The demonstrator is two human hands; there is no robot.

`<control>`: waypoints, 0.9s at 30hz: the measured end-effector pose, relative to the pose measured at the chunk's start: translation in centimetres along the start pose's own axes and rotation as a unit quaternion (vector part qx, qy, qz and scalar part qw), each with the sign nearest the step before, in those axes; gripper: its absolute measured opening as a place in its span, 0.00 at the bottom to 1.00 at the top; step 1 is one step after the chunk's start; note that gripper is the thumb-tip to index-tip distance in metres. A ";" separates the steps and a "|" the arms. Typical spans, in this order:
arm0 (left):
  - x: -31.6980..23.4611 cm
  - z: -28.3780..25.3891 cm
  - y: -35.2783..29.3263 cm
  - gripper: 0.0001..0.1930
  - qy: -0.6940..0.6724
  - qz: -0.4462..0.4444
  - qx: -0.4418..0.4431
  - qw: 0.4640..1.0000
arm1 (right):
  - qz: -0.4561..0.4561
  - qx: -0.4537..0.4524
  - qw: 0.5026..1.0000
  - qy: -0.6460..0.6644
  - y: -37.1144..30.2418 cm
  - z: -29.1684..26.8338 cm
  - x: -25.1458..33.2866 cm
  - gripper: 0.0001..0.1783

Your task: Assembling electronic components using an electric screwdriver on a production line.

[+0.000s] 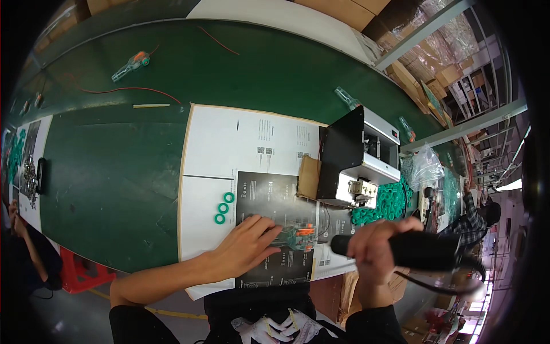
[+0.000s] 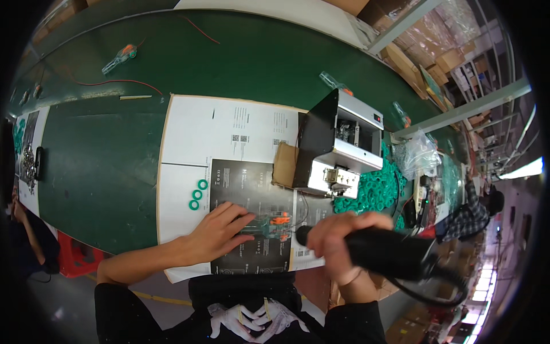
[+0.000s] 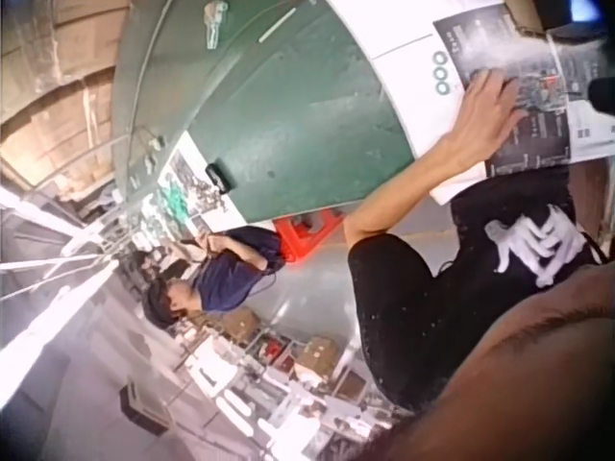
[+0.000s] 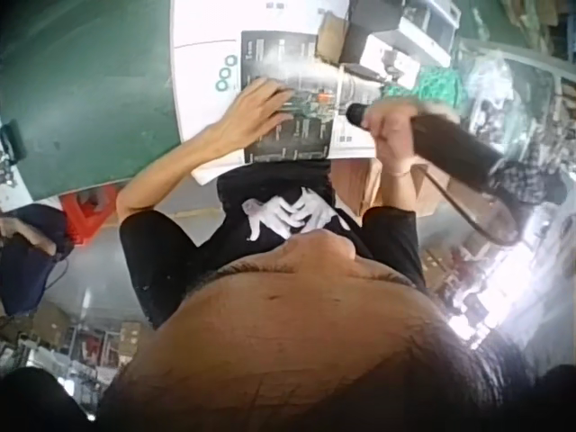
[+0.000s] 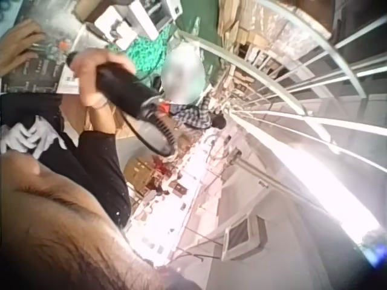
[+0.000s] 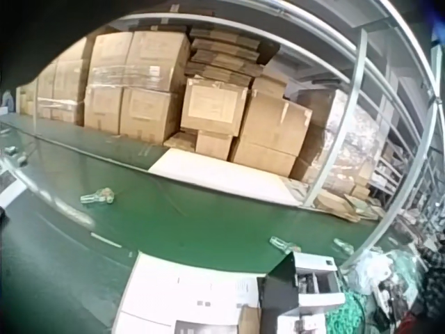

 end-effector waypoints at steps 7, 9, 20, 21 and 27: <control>0.2 0.4 -0.2 0.22 -0.008 -0.003 0.002 1.000 | -0.001 0.075 0.997 -0.017 -1.0 3.3 -1.7 0.22; 0.2 0.5 -0.4 0.23 -0.006 -0.004 0.001 1.000 | 0.014 0.087 0.996 -0.018 -1.2 3.6 -2.1 0.22; 0.7 0.4 -0.4 0.23 0.007 -0.013 0.006 1.000 | 0.011 0.088 0.990 -0.106 -2.0 4.6 -3.8 0.23; 0.7 0.5 -0.4 0.23 0.011 -0.017 0.010 1.000 | 0.012 0.088 0.990 -0.105 -1.9 4.6 -3.4 0.23; -0.4 -0.4 0.2 0.23 -0.036 0.001 -0.032 0.999 | 0.022 0.026 0.999 0.018 -0.8 4.7 0.0 0.22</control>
Point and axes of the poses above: each hand's wrist, its own y-axis towards the middle knuckle, its own z-axis out of the palm, x = y × z, the point moved 9 cm from there along y, towards the middle knuckle, and after that the axes turned 2 degrees about -x, right-handed, at the moved point
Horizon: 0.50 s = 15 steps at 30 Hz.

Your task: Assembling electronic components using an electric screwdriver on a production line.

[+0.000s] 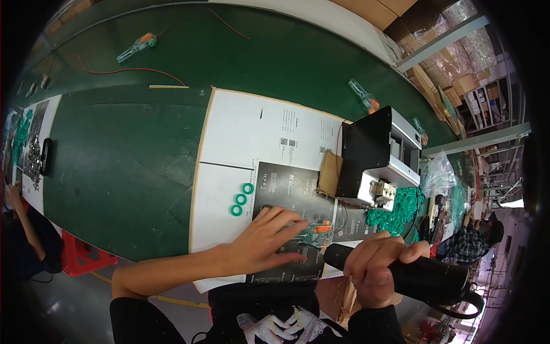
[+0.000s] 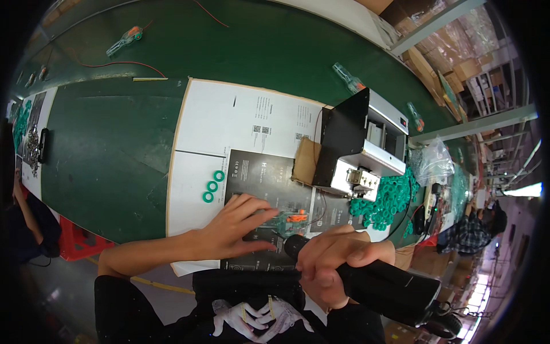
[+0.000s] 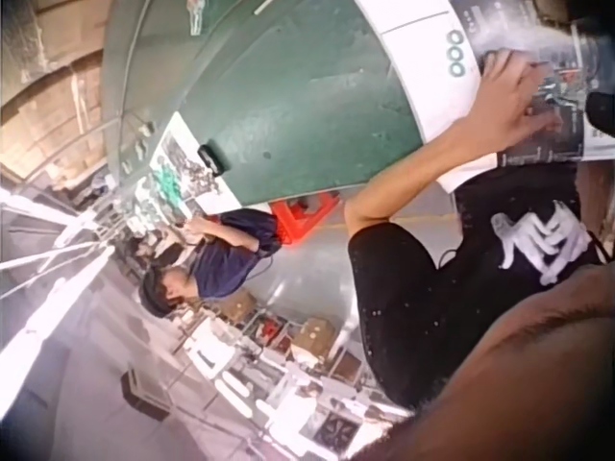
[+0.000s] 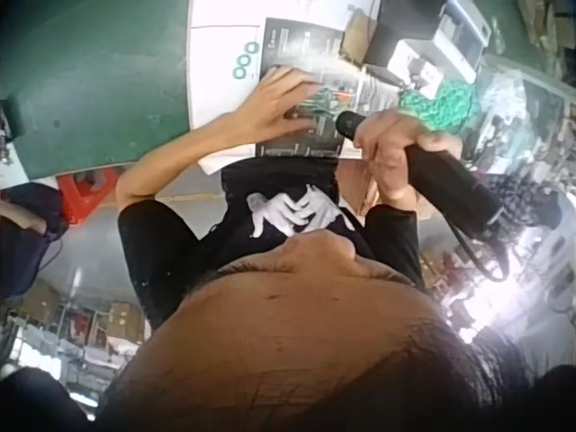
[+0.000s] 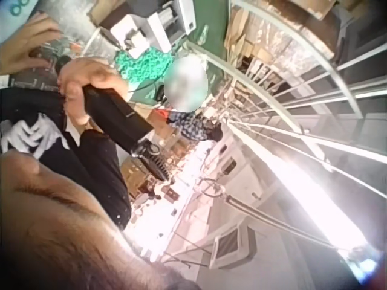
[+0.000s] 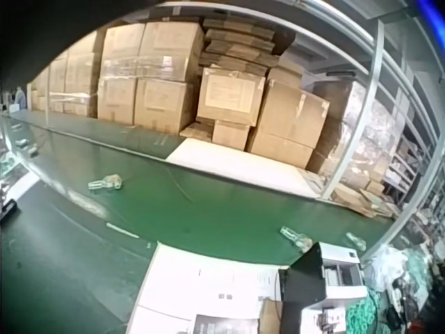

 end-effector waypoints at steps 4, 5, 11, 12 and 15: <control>-0.4 -0.9 0.0 0.20 -0.106 0.038 -0.048 0.993 | -0.005 -0.012 1.000 0.018 -0.3 0.6 -0.2 0.22; 0.0 -0.7 -0.2 0.19 -0.121 0.041 -0.049 0.991 | -0.008 -0.016 1.000 0.020 -0.4 0.6 -0.2 0.22; 0.3 -0.4 -0.4 0.12 -0.162 0.041 -0.033 0.985 | -0.025 -0.014 0.999 0.014 -0.4 0.7 0.1 0.23; 0.4 -0.4 -0.3 0.11 -0.165 0.038 -0.035 0.985 | -0.026 -0.004 1.000 0.010 -0.3 0.9 0.2 0.23; 0.4 -0.5 -0.2 0.10 -0.172 0.031 -0.040 0.984 | -0.034 0.002 0.999 0.001 -0.3 1.0 0.3 0.23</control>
Point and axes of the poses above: each hand's wrist, its own y-axis towards the middle knuckle, its own z-axis out of the palm, x = y × z, the point moved 9 cm from there along y, towards the middle knuckle, and after that the axes turned 2 degrees about -x, right-handed, at the moved point
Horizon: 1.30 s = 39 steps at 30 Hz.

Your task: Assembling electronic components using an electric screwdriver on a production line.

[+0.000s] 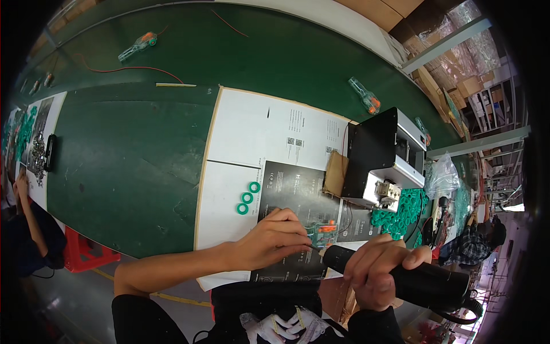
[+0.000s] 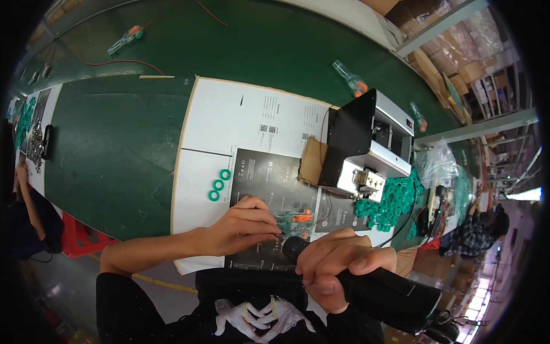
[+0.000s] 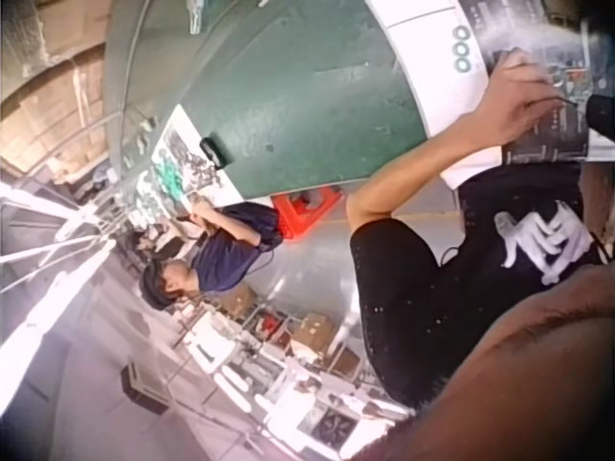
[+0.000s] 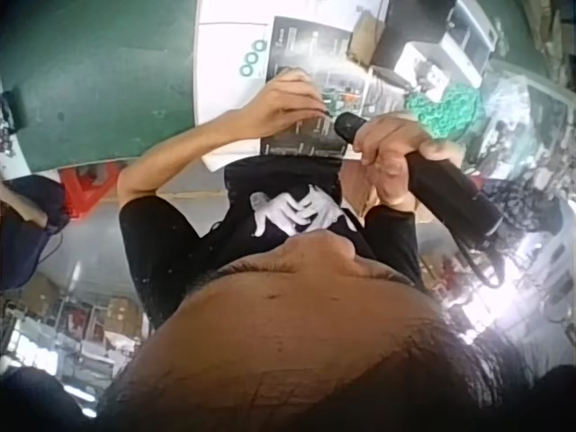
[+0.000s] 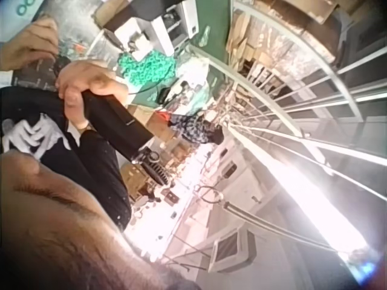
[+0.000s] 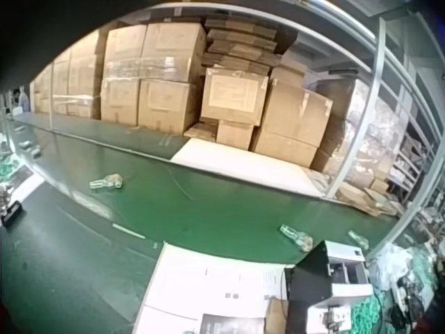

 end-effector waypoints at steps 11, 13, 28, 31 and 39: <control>0.4 -0.2 0.0 0.10 -0.012 -0.001 -0.019 1.000 | -0.021 -0.021 1.000 0.001 0.0 -0.2 0.0 0.22; 0.7 0.1 -0.2 0.13 -0.021 0.010 -0.011 1.000 | -0.019 -0.023 0.999 0.024 0.0 -0.3 0.0 0.22; 0.9 0.6 -1.0 0.23 0.157 -0.049 0.024 0.986 | 0.036 -0.001 0.997 -0.074 -1.2 -2.0 -2.8 0.21; 0.9 0.6 -1.0 0.23 0.176 -0.047 0.020 0.983 | 0.048 0.034 0.997 -0.045 -1.2 -1.5 -3.5 0.22; 0.7 0.3 -1.1 0.21 0.197 -0.051 0.015 0.979 | 0.021 0.107 0.985 -0.132 -0.5 0.3 -3.7 0.18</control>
Point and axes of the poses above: each hand's wrist, its own y-axis towards the middle knuckle, its own z-axis out of the palm, x = y × z, the point moved 9 cm from there along y, towards the middle knuckle, and after that the axes turned 2 degrees about -x, right-handed, at the moved point
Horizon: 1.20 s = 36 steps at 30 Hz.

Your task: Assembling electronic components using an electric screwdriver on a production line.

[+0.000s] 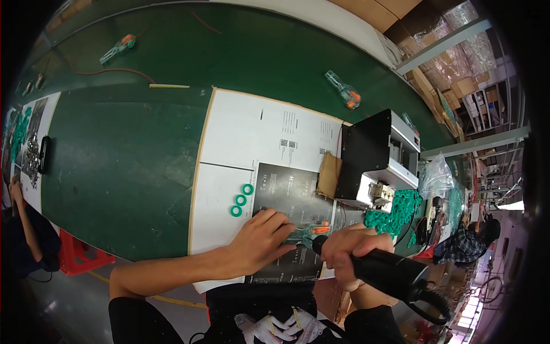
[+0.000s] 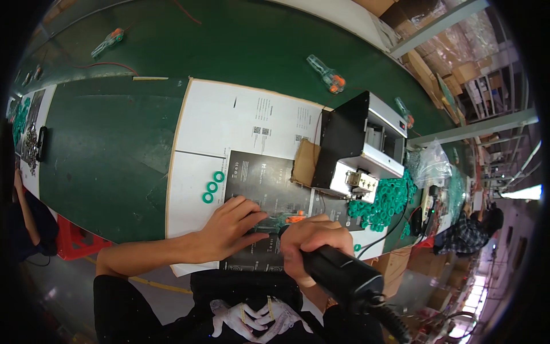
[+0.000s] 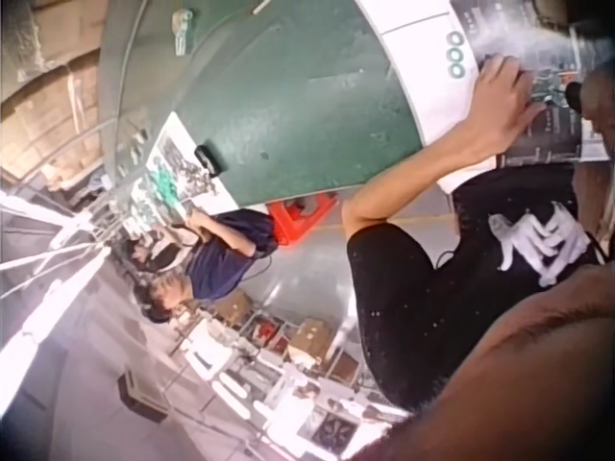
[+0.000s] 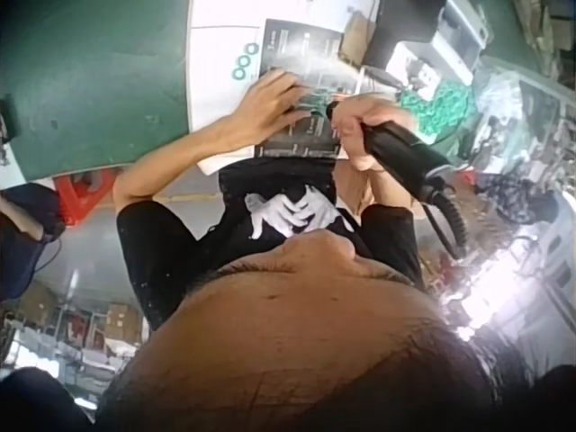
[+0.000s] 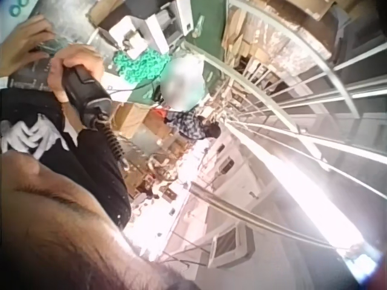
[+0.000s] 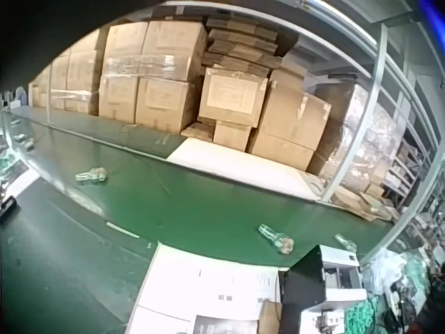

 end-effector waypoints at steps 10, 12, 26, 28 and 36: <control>0.0 -0.1 0.2 0.20 0.014 0.004 0.004 1.000 | -0.030 -0.169 0.982 0.073 0.6 -8.3 1.6 0.18; -0.3 0.2 0.5 0.20 0.011 0.005 0.010 1.000 | -0.061 -0.300 0.952 0.024 1.5 -13.8 3.2 0.19; -0.2 -0.2 0.2 0.21 0.016 0.003 -0.010 1.000 | 0.000 -0.201 0.973 0.115 0.4 -8.7 1.8 0.22; -0.4 -0.2 0.4 0.22 0.004 0.021 -0.021 1.000 | -0.002 -0.161 0.980 0.115 -0.4 -4.5 2.8 0.23; 0.1 0.2 -0.2 0.20 0.011 0.013 0.001 1.000 | 0.042 -0.033 0.991 0.120 0.4 1.7 1.7 0.24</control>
Point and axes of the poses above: each hand's wrist, its own y-axis towards the middle knuckle, its own z-axis out of the palm, x = y × z, the point moved 9 cm from there along y, towards the middle knuckle, and after that the axes turned 2 degrees about -x, right-handed, at the moved point
